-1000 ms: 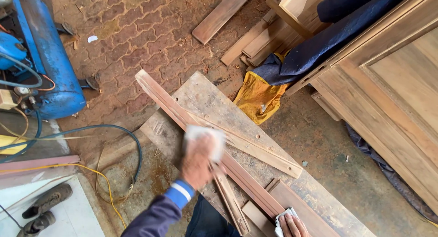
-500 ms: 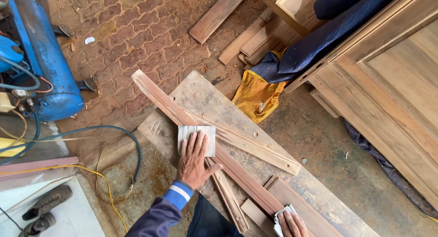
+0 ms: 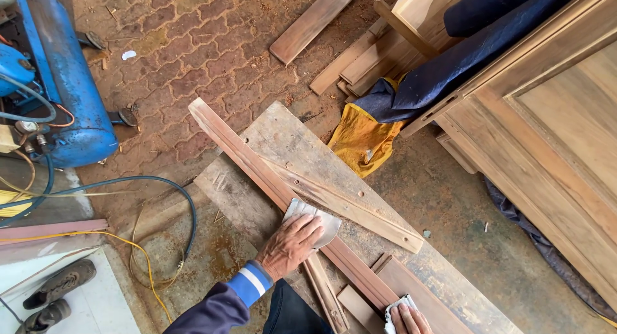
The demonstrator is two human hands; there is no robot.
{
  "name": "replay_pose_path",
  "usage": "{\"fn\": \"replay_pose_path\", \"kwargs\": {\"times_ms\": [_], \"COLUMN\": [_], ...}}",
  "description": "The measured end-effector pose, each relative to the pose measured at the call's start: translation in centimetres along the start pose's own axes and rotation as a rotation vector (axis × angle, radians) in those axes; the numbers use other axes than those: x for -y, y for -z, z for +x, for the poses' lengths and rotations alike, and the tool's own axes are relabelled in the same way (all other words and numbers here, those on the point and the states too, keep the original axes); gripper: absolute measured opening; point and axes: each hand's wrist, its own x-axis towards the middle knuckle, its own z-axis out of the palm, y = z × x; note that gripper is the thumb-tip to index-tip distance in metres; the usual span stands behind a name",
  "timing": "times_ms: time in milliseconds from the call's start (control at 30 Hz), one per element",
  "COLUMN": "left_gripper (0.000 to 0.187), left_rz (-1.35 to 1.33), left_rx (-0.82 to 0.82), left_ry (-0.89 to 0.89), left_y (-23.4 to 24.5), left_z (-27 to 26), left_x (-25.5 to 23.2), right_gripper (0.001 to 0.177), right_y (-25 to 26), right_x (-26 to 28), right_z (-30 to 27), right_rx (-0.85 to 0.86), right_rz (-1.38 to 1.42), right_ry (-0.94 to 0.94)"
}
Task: Sanding thin wooden strips with sandpaper in a workshop.
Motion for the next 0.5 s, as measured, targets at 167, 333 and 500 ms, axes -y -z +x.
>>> {"fn": "replay_pose_path", "kwargs": {"times_ms": [167,333,500], "left_gripper": [0.082,0.072,0.038], "left_rz": [-0.240,-0.206,-0.515], "left_rx": [0.028,-0.138,0.421], "left_ry": [0.247,0.271,0.593], "left_y": [5.0,-0.3,3.6], "left_z": [3.0,2.5,3.7], "left_x": [-3.7,-8.3,-0.2], "right_gripper": [0.034,0.031,0.031], "right_y": [0.1,0.8,1.1], "right_x": [0.1,0.5,-0.1], "right_z": [-0.3,1.1,1.4], "right_rx": [0.017,0.020,0.009], "right_rz": [0.022,0.004,0.004], "right_ry": [-0.007,0.010,0.037]}}
